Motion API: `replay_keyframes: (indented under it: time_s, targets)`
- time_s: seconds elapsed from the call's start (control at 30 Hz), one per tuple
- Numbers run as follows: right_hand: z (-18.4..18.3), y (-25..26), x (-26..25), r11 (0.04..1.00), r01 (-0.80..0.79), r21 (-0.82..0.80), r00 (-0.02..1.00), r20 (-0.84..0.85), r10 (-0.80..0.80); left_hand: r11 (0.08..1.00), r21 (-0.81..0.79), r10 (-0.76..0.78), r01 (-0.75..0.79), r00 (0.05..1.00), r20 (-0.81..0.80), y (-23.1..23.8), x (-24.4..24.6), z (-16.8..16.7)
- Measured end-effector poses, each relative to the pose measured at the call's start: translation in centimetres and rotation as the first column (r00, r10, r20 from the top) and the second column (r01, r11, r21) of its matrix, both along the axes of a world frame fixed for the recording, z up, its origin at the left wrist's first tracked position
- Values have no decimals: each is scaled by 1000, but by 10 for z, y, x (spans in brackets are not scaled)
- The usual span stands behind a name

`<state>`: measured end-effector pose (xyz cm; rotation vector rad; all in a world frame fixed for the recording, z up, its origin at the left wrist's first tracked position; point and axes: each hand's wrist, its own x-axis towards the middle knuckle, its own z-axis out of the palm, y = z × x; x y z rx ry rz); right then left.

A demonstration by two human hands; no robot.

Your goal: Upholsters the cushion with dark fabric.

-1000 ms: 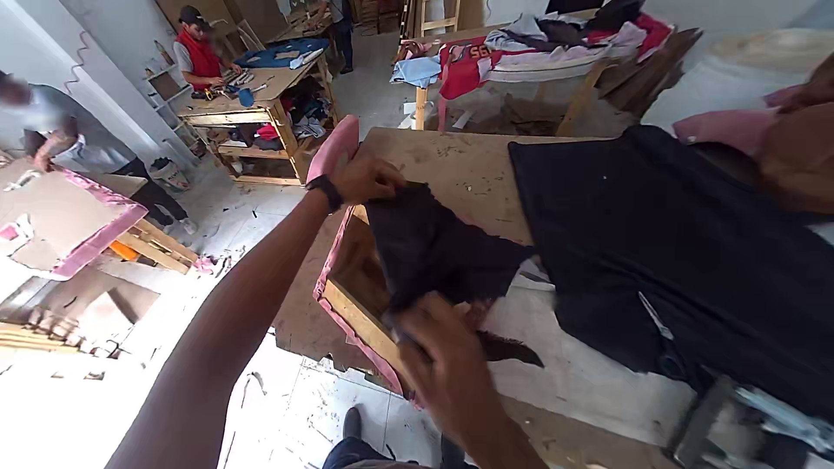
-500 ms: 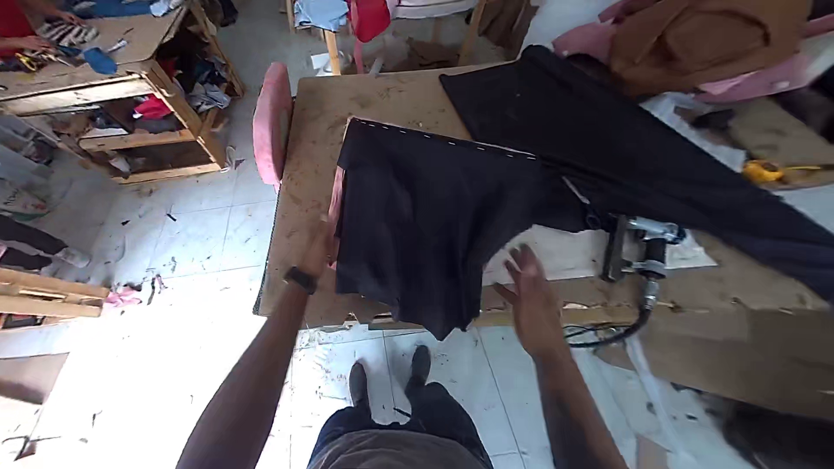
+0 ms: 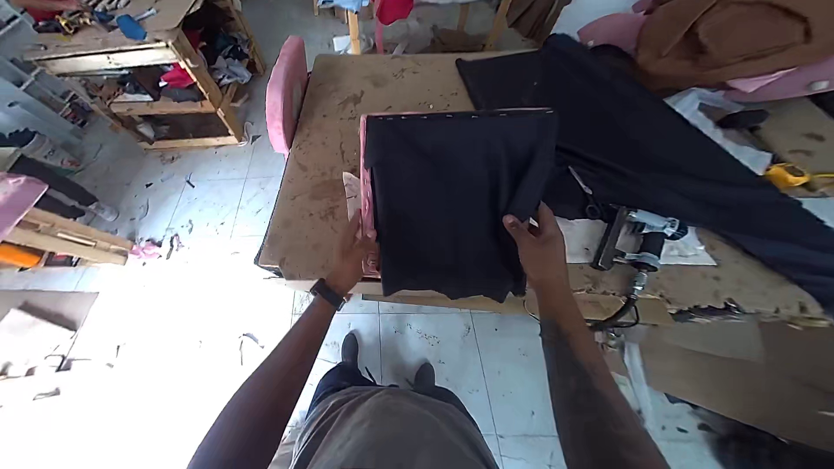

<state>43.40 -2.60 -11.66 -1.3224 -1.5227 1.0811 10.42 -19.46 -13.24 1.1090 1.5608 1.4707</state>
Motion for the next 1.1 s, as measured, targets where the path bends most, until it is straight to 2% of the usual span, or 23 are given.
replay_keyframes:
  time_s: [0.03,0.07,0.13,0.17,0.23,0.3,0.33,0.4,0.43,0.53,0.6,0.67,0.73,0.77,0.8,0.83,0.97,1.03,1.1]
  targets:
    - [-4,-10,5,998,29,54,993,109,-34,994,44,108,-101,977,-186,6,-4,16]
    - [-9,-19,11,994,42,104,977,203,-62,979,117,199,-166,902,-382,20,-8,39]
    - [-24,-36,27,985,43,166,956,278,-89,958,250,276,-138,667,-692,54,-7,86]
    - [-28,-49,34,984,20,178,959,275,-69,968,242,240,-71,553,-798,72,-3,109]
    - [-27,-73,43,973,-115,198,963,263,60,990,123,96,64,324,-941,112,3,141]
    - [-26,-95,51,946,-260,196,934,301,194,982,-43,-66,184,118,-991,137,-6,151]
    - [-28,-101,57,929,-315,196,914,325,242,959,-87,-109,270,67,-992,136,-18,151]
    - [-33,-100,76,929,-335,156,911,307,277,911,-115,-167,395,100,-981,103,-51,146]
    - [-36,-93,90,949,-296,106,932,252,262,925,-107,-173,365,154,-973,70,-68,144]
    - [-50,-59,139,982,-158,-105,982,84,167,992,-124,-128,33,296,-946,-46,-125,107]
    - [-65,-43,165,961,-142,-236,971,156,181,954,-216,-105,-209,441,-891,-109,-144,62]
    - [-67,-31,173,956,-136,-261,947,248,203,896,-237,62,-374,637,-768,-142,-121,25]
    - [-56,-26,160,977,-95,-191,967,214,136,864,-277,264,-420,848,-460,-133,-68,-2]
    - [-47,-27,148,983,-89,-160,971,207,121,865,-337,281,-373,914,-292,-119,-40,-12]
    - [-40,-28,133,986,-86,-142,967,227,117,869,-387,259,-308,950,-175,-103,-17,-19]
    - [-36,-28,116,988,-78,-133,956,272,112,878,-385,255,-283,959,-122,-83,-1,-27]
    - [-39,-28,68,997,16,-77,931,365,13,896,-206,364,-395,916,-169,-40,6,-47]
    - [-47,-28,66,998,56,-39,942,334,-40,912,-181,342,-369,925,-167,-47,-4,-46]
    - [-54,-33,76,993,116,-21,949,297,-104,888,-233,350,-397,911,-220,-63,-17,-48]
